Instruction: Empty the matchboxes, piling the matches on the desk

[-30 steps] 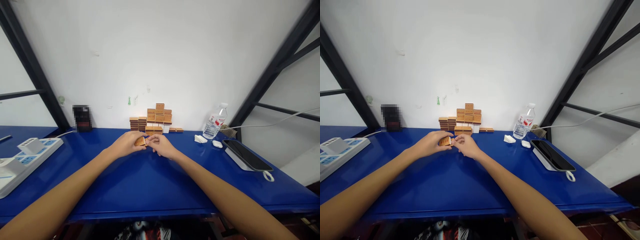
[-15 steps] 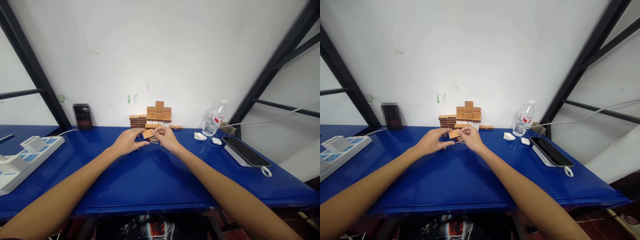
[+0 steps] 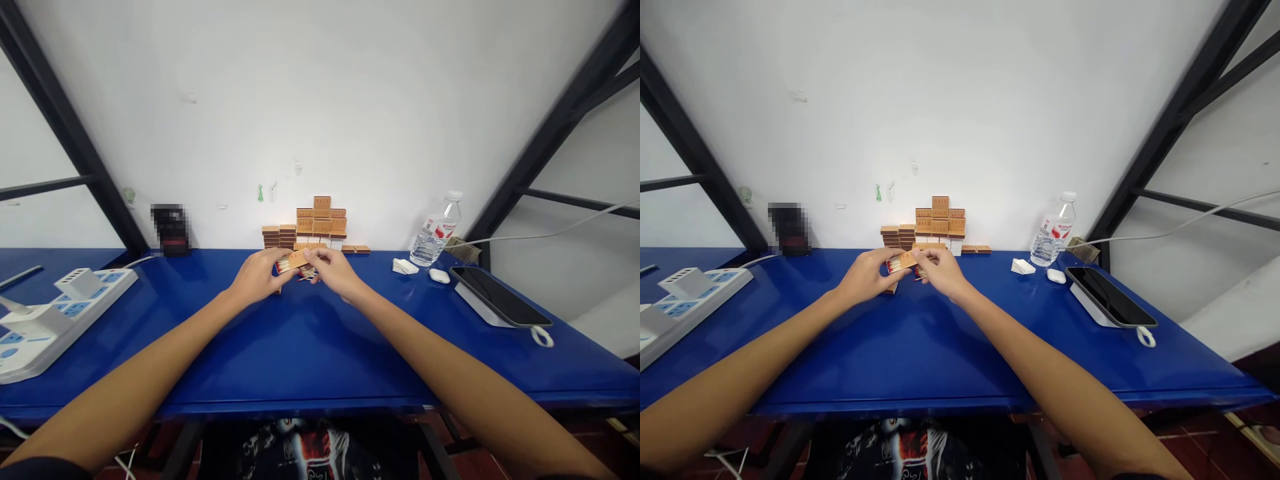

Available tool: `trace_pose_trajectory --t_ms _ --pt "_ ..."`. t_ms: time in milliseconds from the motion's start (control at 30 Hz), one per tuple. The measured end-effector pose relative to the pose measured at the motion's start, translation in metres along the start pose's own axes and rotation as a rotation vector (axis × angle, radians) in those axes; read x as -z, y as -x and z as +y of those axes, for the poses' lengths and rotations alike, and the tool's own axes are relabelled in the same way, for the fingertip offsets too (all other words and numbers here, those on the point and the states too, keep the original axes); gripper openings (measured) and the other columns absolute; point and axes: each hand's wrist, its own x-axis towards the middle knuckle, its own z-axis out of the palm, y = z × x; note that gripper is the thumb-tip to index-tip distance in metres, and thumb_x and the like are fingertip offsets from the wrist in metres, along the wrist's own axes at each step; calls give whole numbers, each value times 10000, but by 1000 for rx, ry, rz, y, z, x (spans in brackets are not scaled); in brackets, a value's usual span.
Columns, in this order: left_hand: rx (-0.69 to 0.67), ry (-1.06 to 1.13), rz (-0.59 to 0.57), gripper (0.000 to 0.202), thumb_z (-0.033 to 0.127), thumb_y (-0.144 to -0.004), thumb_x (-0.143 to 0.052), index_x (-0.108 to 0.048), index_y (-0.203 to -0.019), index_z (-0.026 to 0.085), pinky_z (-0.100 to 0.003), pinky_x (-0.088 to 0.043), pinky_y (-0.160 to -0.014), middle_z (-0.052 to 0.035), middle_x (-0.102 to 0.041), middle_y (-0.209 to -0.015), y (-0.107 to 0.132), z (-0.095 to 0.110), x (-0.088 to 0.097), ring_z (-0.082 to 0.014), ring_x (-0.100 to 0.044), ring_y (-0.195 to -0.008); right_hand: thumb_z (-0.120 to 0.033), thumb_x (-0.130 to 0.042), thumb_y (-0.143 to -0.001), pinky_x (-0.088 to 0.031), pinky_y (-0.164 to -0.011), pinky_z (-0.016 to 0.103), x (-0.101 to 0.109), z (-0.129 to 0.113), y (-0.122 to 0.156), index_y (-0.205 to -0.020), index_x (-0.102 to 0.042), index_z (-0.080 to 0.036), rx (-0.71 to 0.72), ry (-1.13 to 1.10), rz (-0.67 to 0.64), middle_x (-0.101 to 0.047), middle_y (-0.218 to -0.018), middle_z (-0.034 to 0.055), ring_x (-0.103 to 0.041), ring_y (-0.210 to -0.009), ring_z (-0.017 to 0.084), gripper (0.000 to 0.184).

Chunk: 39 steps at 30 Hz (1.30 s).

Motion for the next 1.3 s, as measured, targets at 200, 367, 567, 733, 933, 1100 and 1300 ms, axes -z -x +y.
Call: trace_pose_trajectory --t_ms 200,367,567,733,933,1100,1300 --pt "27 1 -93 458 520 -937 -694 -715 -1265 201 -389 -547 -937 -110 -764 -1234 -1 2 3 -296 -720 -1085 -423 -750 -889 -504 -457 218 9 2 -2 -792 -708 -159 -73 98 -1 -703 -790 57 -581 -627 131 284" --pt "64 -44 -106 404 521 -951 -676 -730 -1186 196 -363 -532 -850 -97 -784 -1134 -3 -3 4 -282 -726 -984 -283 -694 -927 -475 -449 203 23 -1 -10 -762 -684 -148 -98 120 43 -678 -703 49 -567 -580 117 214" --pt "46 -62 -113 428 571 -969 -630 -727 -1175 208 -353 -525 -861 -87 -777 -1138 -3 -12 4 -279 -716 -1018 -263 -673 -944 -350 -388 192 98 3 -36 -806 -654 -145 -140 236 358 -754 -833 93 -546 -510 87 182" --pt "11 -73 -152 417 540 -974 -642 -727 -1212 208 -354 -524 -886 -91 -757 -1137 -2 -9 3 -271 -704 -1037 -259 -670 -949 -383 -417 195 154 35 -48 -885 -622 -143 -188 343 585 -759 -829 112 -536 -493 83 141" --pt "-8 -86 -172 398 522 -982 -639 -733 -1224 220 -341 -519 -838 -84 -742 -1071 -2 -6 2 -252 -692 -971 -303 -696 -964 -425 -446 202 157 68 -62 -979 -610 -136 -194 434 484 -764 -794 101 -547 -488 97 188" --pt "-11 -79 -176 404 515 -974 -657 -728 -1234 214 -352 -526 -855 -90 -744 -1085 -1 -8 1 -262 -695 -990 -256 -732 -924 -459 -621 226 146 78 -67 -885 -685 -135 -138 603 373 -743 -770 56 -585 -599 115 135" --pt "4 -67 -185 467 482 -968 -681 -680 -1323 179 -403 -528 -992 -128 -744 -1208 -1 -10 -2 -298 -693 -1127 -207 -739 -899 -416 -740 279 140 63 -57 -877 -721 -140 -69 791 375 -718 -841 94 -619 -781 183 73"
